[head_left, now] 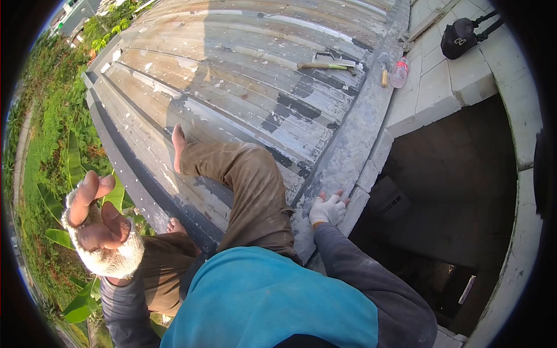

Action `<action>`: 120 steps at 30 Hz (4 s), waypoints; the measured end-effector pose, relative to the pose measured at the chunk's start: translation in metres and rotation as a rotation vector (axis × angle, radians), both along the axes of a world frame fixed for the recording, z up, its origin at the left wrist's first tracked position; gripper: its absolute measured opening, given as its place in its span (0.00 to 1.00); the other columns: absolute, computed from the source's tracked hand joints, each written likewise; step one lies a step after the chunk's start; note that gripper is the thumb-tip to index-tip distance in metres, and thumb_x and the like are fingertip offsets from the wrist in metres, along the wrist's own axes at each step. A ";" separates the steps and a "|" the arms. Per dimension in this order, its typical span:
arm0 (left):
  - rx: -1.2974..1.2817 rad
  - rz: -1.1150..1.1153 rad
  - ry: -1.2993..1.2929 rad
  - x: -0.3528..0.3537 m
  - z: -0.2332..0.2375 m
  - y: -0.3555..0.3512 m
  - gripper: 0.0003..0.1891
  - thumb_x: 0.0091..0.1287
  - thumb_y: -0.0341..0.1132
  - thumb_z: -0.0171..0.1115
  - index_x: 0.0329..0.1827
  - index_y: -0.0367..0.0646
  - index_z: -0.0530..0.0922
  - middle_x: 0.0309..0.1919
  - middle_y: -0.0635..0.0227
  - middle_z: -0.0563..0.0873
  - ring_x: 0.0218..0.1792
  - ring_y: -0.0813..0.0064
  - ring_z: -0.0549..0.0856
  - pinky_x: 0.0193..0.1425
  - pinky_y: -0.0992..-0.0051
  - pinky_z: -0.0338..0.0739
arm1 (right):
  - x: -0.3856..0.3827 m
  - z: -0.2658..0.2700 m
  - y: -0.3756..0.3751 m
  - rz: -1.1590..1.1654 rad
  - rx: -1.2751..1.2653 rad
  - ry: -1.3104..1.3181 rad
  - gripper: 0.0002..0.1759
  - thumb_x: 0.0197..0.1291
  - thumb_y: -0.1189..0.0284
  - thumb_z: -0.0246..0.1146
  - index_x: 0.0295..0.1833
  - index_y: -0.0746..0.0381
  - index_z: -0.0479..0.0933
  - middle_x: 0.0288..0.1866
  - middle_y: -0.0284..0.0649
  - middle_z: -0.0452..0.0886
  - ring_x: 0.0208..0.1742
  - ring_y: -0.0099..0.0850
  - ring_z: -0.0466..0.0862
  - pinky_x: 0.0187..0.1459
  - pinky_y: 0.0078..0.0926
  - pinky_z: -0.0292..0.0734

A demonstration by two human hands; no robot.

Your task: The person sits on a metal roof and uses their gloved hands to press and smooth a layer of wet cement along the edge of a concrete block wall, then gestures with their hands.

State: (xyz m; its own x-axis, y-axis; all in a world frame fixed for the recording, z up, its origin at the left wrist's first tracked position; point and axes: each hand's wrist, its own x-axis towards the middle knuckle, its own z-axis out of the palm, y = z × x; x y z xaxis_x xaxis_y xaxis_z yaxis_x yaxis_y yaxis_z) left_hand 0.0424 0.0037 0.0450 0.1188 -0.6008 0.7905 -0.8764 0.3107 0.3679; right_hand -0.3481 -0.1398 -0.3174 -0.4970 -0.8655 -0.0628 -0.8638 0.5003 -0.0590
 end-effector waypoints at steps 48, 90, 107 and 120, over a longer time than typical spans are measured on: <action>0.029 0.043 0.046 -0.001 -0.002 0.005 0.15 0.74 0.20 0.57 0.31 0.45 0.64 0.71 0.45 0.77 0.64 0.50 0.84 0.69 0.51 0.78 | 0.000 0.008 -0.001 0.005 0.011 -0.035 0.44 0.71 0.42 0.56 0.84 0.53 0.59 0.82 0.64 0.56 0.77 0.56 0.65 0.77 0.54 0.55; 0.124 0.018 -0.171 -0.006 0.008 0.001 0.14 0.72 0.14 0.58 0.35 0.46 0.72 0.66 0.47 0.82 0.58 0.52 0.86 0.64 0.55 0.81 | 0.002 0.017 0.000 0.037 0.004 -0.063 0.44 0.71 0.44 0.57 0.83 0.59 0.59 0.79 0.64 0.61 0.81 0.56 0.59 0.77 0.55 0.56; 0.066 0.005 -0.135 -0.012 0.012 -0.007 0.17 0.68 0.33 0.71 0.31 0.45 0.67 0.65 0.47 0.82 0.52 0.51 0.86 0.59 0.54 0.78 | 0.006 0.022 -0.001 -0.007 0.041 -0.069 0.45 0.72 0.44 0.57 0.84 0.57 0.57 0.78 0.63 0.63 0.82 0.55 0.59 0.78 0.54 0.55; 0.115 0.052 -0.088 -0.008 0.006 0.002 0.28 0.76 0.27 0.59 0.76 0.24 0.66 0.68 0.49 0.79 0.60 0.59 0.83 0.70 0.59 0.73 | 0.006 0.023 -0.001 -0.001 0.034 -0.062 0.44 0.72 0.44 0.57 0.84 0.57 0.57 0.78 0.64 0.63 0.82 0.55 0.60 0.78 0.54 0.56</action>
